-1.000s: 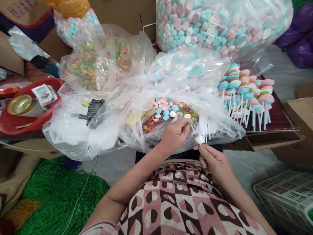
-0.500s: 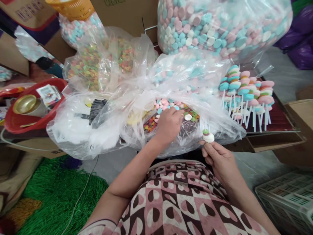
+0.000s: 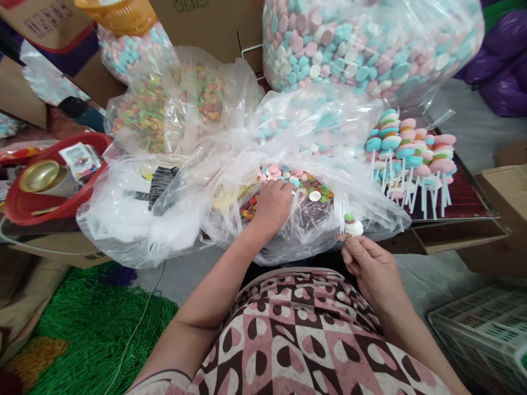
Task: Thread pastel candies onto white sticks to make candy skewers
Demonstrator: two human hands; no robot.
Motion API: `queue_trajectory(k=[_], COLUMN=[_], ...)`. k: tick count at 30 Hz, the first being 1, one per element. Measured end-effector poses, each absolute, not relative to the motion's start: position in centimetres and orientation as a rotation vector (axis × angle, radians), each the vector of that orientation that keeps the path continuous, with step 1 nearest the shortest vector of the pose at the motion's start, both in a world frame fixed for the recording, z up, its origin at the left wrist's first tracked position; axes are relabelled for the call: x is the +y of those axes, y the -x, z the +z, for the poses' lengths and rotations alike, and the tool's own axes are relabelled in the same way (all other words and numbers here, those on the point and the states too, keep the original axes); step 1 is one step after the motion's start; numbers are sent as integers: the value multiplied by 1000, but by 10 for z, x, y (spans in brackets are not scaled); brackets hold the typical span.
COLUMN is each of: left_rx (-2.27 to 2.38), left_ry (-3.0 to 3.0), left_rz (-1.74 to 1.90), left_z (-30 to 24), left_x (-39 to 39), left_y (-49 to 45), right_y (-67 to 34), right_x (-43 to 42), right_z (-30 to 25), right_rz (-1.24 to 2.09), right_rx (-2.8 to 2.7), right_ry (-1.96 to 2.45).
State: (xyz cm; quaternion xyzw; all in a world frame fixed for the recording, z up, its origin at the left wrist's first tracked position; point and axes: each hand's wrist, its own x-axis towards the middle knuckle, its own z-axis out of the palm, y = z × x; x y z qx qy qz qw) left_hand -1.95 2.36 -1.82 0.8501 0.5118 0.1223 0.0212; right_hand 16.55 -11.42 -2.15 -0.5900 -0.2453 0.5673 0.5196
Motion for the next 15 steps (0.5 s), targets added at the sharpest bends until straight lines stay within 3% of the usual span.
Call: queue_trajectory(k=[7,15], left_rx=[1586,1380], left_ry=[-2678,-2215], left_rz=[300,688], left_z=[-14,-2], left_x=[21,17], left_y=[25,8], right_y=[-165,-163], right_x=[-115,-115], right_z=[-17,-18], right_rz=[1355,1374], right_rx=[-633,-618], right_ry=[1439,1438])
